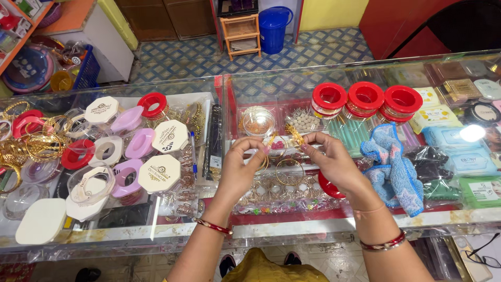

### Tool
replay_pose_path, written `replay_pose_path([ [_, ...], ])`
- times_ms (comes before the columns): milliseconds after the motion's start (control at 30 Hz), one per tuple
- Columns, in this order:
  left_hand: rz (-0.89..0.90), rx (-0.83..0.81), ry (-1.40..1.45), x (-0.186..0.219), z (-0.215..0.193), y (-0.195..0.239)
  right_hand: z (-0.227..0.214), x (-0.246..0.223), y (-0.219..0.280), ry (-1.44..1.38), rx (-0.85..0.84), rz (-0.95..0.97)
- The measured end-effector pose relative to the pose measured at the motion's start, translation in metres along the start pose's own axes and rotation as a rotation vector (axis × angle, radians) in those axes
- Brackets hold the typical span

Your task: The person cleans gold bangles with a blue cloth at a glass display counter. They pick up bangles, wipe them, and place them into red plastic rings or back onto the counter. The person also handles red plastic rings and other jewelry items during the process.

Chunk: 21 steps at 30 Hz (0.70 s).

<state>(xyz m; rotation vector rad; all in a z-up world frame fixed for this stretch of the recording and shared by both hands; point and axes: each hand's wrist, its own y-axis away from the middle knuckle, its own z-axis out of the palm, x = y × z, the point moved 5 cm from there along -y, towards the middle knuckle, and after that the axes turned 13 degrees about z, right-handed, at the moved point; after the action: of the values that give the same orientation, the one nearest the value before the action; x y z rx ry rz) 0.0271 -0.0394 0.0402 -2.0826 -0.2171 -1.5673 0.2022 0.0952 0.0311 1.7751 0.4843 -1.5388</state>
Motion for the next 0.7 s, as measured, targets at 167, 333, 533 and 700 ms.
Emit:
replay_pose_path([
  [167,-0.205,0.034,0.76,-0.012,0.008,0.006,0.029,-0.02,0.017,-0.249,-0.11,-0.082],
  [333,-0.18,0.009,0.887,0.006,0.004,0.01,0.073,-0.042,0.025,-0.006,-0.134,-0.306],
  [533,-0.156,-0.012,0.762,0.014,-0.023,0.009,0.098,-0.051,0.03,0.01,-0.238,-0.324],
  [700,-0.201,-0.058,0.636,0.013,-0.036,0.01,0.101,-0.061,0.035,0.22,-0.106,-0.388],
])
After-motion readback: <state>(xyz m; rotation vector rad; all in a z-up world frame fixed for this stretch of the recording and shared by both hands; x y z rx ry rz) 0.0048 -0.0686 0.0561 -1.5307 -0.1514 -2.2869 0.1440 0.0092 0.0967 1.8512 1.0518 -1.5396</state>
